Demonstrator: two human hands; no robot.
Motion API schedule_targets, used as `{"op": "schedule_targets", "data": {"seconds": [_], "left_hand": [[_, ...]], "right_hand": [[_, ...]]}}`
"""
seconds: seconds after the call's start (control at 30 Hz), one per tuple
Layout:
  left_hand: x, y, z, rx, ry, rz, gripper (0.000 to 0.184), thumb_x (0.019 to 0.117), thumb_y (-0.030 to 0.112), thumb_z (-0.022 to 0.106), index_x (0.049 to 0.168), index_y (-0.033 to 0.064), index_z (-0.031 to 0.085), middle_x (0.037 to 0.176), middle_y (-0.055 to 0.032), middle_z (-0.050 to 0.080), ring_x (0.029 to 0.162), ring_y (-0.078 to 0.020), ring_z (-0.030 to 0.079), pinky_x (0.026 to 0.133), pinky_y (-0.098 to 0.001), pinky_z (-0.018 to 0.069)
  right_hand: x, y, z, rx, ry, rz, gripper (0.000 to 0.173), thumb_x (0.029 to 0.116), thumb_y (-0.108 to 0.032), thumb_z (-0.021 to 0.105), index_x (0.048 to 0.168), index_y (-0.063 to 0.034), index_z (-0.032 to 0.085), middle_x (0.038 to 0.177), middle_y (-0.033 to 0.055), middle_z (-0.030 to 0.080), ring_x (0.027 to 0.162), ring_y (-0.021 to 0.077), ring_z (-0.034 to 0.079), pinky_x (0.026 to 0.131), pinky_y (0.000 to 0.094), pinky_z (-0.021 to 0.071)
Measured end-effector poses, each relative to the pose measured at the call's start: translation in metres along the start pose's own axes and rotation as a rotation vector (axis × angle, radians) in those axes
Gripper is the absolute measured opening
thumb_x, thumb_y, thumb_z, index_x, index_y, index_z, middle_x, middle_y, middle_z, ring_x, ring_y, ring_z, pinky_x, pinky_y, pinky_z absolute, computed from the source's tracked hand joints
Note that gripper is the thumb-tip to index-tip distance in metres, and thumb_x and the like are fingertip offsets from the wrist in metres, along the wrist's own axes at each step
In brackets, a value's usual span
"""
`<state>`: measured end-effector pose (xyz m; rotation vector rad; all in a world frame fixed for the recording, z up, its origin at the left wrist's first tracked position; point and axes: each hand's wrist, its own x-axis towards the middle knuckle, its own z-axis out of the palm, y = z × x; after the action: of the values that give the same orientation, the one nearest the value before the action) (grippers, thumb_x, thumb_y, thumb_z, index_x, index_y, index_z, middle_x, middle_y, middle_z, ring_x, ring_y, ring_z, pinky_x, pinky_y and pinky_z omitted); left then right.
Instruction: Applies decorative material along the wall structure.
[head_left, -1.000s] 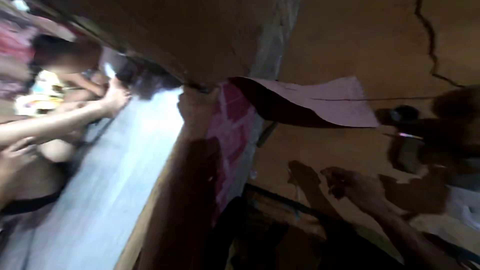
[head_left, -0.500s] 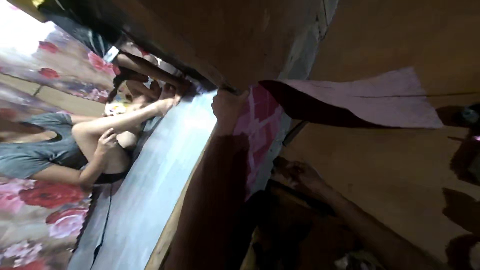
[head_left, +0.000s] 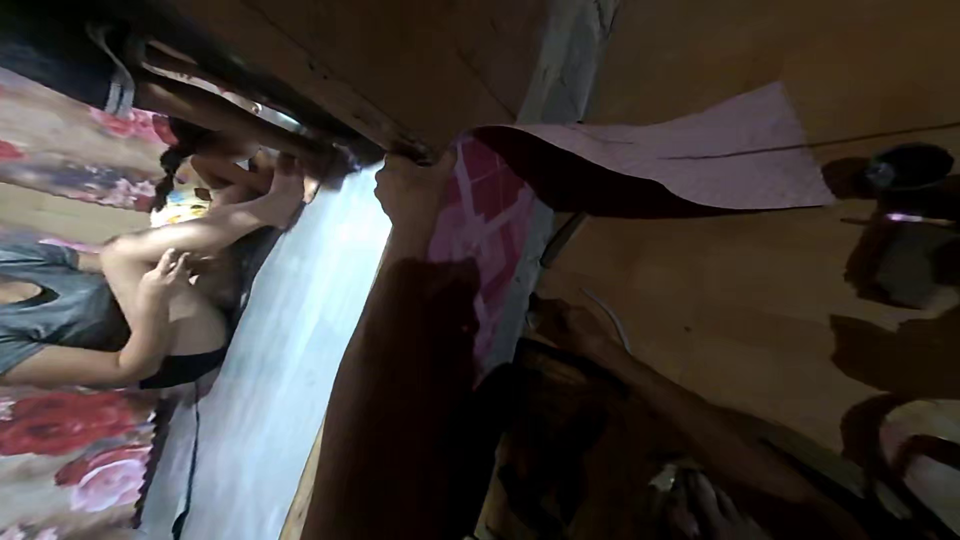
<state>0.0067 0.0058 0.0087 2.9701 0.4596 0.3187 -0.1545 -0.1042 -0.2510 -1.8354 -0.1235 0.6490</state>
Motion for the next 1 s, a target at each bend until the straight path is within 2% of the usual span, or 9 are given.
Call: {"op": "schedule_targets", "data": {"seconds": [0.2,0.3,0.37,0.5,0.6,0.7,0.8,0.9,1.0], "left_hand": [[0.001,-0.002,0.001,0.011,0.023,0.035,0.072,0.0875,0.062,0.070,0.124,-0.0006,0.063,0.115,-0.0233,0.069,0.113,-0.0399,0.065,0.095,-0.0608,0.0484],[0.002,-0.002,0.000,0.005,0.015,0.039,0.074,0.0878,0.061,0.069,0.126,-0.0013,0.062,0.117,-0.0237,0.068,0.115,-0.0405,0.064,0.096,-0.0603,0.0477],[0.001,-0.003,0.000,-0.004,0.015,0.027,0.076,0.0868,0.063,0.070,0.125,-0.0024,0.062,0.116,-0.0240,0.068,0.114,-0.0405,0.065,0.095,-0.0605,0.0478],[0.000,0.002,-0.003,-0.029,0.011,0.020,0.073,0.0872,0.061,0.072,0.124,-0.0009,0.063,0.113,-0.0241,0.069,0.111,-0.0417,0.065,0.093,-0.0621,0.0483],[0.001,0.002,-0.002,-0.008,0.014,0.017,0.073,0.0870,0.061,0.072,0.126,0.0001,0.062,0.114,-0.0238,0.069,0.112,-0.0422,0.065,0.094,-0.0624,0.0484],[0.004,0.000,-0.001,-0.008,0.010,0.019,0.074,0.0866,0.061,0.072,0.127,0.0001,0.062,0.114,-0.0238,0.069,0.111,-0.0415,0.065,0.093,-0.0624,0.0481],[0.002,0.001,-0.002,-0.010,-0.003,-0.003,0.075,0.0867,0.062,0.072,0.127,-0.0009,0.062,0.115,-0.0244,0.068,0.112,-0.0417,0.065,0.095,-0.0618,0.0482],[0.002,-0.001,-0.002,-0.020,-0.001,0.021,0.078,0.0862,0.064,0.072,0.129,-0.0009,0.061,0.116,-0.0243,0.068,0.113,-0.0418,0.065,0.096,-0.0618,0.0478],[0.005,-0.008,-0.005,-0.097,-0.023,0.071,0.074,0.0876,0.063,0.071,0.126,-0.0002,0.062,0.112,-0.0232,0.070,0.109,-0.0407,0.066,0.094,-0.0631,0.0484]], "right_hand": [[-0.002,0.008,0.007,-0.281,0.140,-0.033,0.044,0.1046,-0.029,0.051,0.145,-0.0100,0.055,0.135,0.0235,0.062,0.121,0.0439,0.061,0.098,0.0583,0.0508],[-0.007,-0.002,-0.001,-0.410,0.093,-0.009,0.057,0.1037,-0.026,0.055,0.152,0.0022,0.043,0.154,0.0270,0.044,0.144,0.0456,0.040,0.115,0.0588,0.0332],[0.001,-0.004,0.013,-0.284,0.259,-0.203,0.063,0.1057,-0.036,0.049,0.156,-0.0007,0.038,0.160,0.0247,0.038,0.149,0.0412,0.036,0.120,0.0556,0.0302],[0.039,-0.067,0.044,0.493,0.323,-0.379,0.080,0.1071,-0.044,0.044,0.163,0.0001,0.009,0.169,0.0260,0.004,0.158,0.0344,0.010,0.128,0.0454,0.0180],[0.077,-0.116,0.057,0.510,0.525,-0.281,0.077,0.1063,-0.038,0.046,0.162,0.0036,0.013,0.167,0.0319,0.009,0.156,0.0449,0.010,0.126,0.0566,0.0168],[0.086,-0.149,0.057,0.497,0.615,-0.116,0.081,0.1046,-0.045,0.048,0.163,-0.0017,0.014,0.167,0.0322,0.002,0.154,0.0517,0.000,0.119,0.0723,0.0073],[0.094,-0.157,0.054,0.486,0.658,-0.052,0.087,0.1022,-0.054,0.047,0.165,-0.0086,0.008,0.167,0.0317,-0.005,0.153,0.0549,-0.004,0.116,0.0768,0.0091],[0.097,-0.166,0.041,0.451,0.643,0.068,0.092,0.1002,-0.065,0.042,0.166,-0.0148,0.004,0.168,0.0290,0.000,0.152,0.0556,0.006,0.109,0.0777,0.0237],[0.106,-0.171,0.032,0.485,0.636,0.138,0.091,0.0987,-0.070,0.041,0.167,-0.0208,0.005,0.170,0.0236,0.001,0.153,0.0535,0.008,0.108,0.0772,0.0262]]}}
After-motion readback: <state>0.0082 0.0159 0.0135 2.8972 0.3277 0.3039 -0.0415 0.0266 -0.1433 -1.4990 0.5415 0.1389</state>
